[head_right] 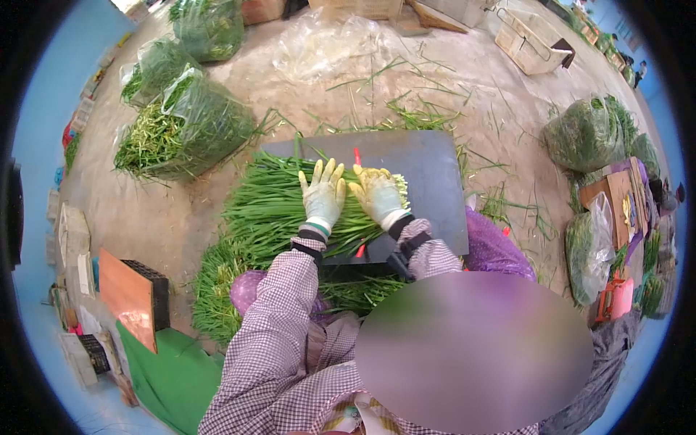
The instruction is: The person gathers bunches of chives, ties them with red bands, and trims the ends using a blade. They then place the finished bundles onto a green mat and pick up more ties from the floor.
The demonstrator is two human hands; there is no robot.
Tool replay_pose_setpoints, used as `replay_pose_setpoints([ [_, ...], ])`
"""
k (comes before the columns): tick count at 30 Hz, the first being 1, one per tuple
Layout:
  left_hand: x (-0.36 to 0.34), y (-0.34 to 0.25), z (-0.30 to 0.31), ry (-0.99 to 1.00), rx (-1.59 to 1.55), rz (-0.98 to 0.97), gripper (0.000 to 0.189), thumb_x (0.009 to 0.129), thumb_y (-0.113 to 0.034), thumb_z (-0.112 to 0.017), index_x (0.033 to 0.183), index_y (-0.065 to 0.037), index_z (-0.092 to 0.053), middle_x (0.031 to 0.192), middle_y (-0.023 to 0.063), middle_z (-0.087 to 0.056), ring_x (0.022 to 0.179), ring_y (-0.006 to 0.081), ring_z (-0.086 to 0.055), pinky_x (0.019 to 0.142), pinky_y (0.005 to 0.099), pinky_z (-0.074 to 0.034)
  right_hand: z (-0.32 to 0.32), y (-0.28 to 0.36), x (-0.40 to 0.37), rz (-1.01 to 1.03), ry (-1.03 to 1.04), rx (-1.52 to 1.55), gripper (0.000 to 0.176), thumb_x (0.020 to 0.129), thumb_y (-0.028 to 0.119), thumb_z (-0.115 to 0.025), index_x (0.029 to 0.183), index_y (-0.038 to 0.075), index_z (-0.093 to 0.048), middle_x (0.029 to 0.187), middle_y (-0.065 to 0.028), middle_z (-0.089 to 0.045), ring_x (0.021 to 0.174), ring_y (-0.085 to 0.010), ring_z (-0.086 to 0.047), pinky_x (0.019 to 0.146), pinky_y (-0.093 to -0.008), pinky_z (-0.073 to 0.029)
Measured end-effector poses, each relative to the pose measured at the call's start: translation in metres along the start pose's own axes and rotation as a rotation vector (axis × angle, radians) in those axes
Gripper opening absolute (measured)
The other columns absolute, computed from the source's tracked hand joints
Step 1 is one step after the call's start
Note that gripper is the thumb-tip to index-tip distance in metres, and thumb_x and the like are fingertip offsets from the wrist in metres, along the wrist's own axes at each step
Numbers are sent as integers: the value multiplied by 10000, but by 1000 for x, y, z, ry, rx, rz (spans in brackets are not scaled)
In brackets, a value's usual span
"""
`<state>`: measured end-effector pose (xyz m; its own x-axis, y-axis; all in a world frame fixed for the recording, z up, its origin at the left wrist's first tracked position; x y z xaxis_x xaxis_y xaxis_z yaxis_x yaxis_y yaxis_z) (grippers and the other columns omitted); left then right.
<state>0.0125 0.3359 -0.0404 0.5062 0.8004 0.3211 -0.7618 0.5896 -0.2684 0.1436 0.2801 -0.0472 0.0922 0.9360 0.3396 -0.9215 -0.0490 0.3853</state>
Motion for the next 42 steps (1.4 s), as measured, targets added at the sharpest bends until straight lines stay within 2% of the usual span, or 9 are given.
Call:
replay_pose_setpoints([
  [3, 4, 10, -14, 120, -43, 19, 393, 991, -331, -490, 1334, -194, -626, 1471, 48, -528, 1415, 280, -410, 1190, 610, -155, 40, 33, -18, 298, 310, -64, 1022, 794, 613, -701, 1572, 108, -270, 1575, -182, -343, 1466, -342, -315, 1177, -541, -266],
  [9, 19, 15, -31, 207, 30, 8, 379, 1002, -356, -463, 1276, -189, -664, 1563, 67, -417, 1459, 306, -337, 1185, 622, -158, 35, 34, -15, 327, 549, -476, 1294, 597, 656, -817, 1607, 200, -149, 1624, -171, -242, 1521, -339, -183, 1154, -665, -214],
  [14, 44, 11, -24, 559, -40, 40, 531, 1007, -487, -431, 1361, -124, -589, 1425, 111, -567, 1365, 328, -477, 1179, 644, -158, 17, 4, 13, 81, 589, -237, 1144, 702, 480, -825, 1594, 160, -185, 1343, -165, -558, 1191, -360, -587, 973, -492, -478],
  [18, 37, -4, -2, 745, -19, -46, 1060, 745, -794, -624, 1536, -135, -371, 1484, 170, -488, 1402, 325, -428, 1166, 653, -195, 8, -6, 8, 68, 476, -222, 1056, 734, 458, -796, 1568, 109, -251, 1231, -132, -602, 1080, -333, -622, 887, -475, -497],
  [26, 17, -10, -9, 650, 239, -142, 1215, 609, -754, -769, 1558, -159, -297, 1475, 141, -459, 1423, 298, -386, 1144, 644, -256, 30, 3, 10, 106, 548, -176, 1059, 769, 574, -751, 1582, 125, -243, 1476, -197, -466, 1368, -356, -450, 1100, -542, -366],
  [32, 13, -9, -12, 563, 236, -144, 1195, 621, -747, -768, 1553, -157, -308, 1451, 127, -477, 1411, 289, -395, 1146, 647, -248, 169, -84, 36, -353, 65, 1457, 563, 999, 441, -572, 1387, 34, -547, 1315, -121, -635, 1173, -226, -612, 1003, -400, -480],
  [34, 11, -12, -9, 576, 229, -146, 1194, 615, -748, -771, 1548, -157, -317, 1456, 123, -472, 1414, 285, -390, 1146, 651, -241, 134, -188, 1, -617, 100, 1282, 509, 1002, 478, -519, 1306, 86, -631, 1238, -133, -682, 1043, -275, -677, 904, -412, -521],
  [37, 12, -13, -3, 611, 253, -130, 1185, 608, -739, -780, 1538, -157, -333, 1467, 116, -462, 1413, 277, -387, 1146, 655, -234, 171, -198, -27, -820, 98, -264, 428, 973, 461, -567, 1229, 138, -684, 1172, -151, -702, 987, -325, -690, 868, -421, -533],
  [42, 9, -12, -10, 551, 243, -132, 1191, 594, -722, -800, 1536, -157, -338, 1469, 99, -463, 1399, 277, -403, 1154, 641, -229, 139, -135, 0, -501, -160, 102, 494, 864, 467, -701, 1221, 126, -681, 1211, -169, -674, 1080, -354, -654, 928, -435, -509],
])
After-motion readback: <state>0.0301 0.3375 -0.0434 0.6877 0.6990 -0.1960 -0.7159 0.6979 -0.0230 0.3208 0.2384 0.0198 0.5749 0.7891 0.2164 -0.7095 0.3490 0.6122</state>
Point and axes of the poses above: each hand's wrist, its own x-axis towards the middle knuckle, its own z-axis out of the back of the hand, y = z × x, the point moved 7 cm from there along x, towards the middle knuckle
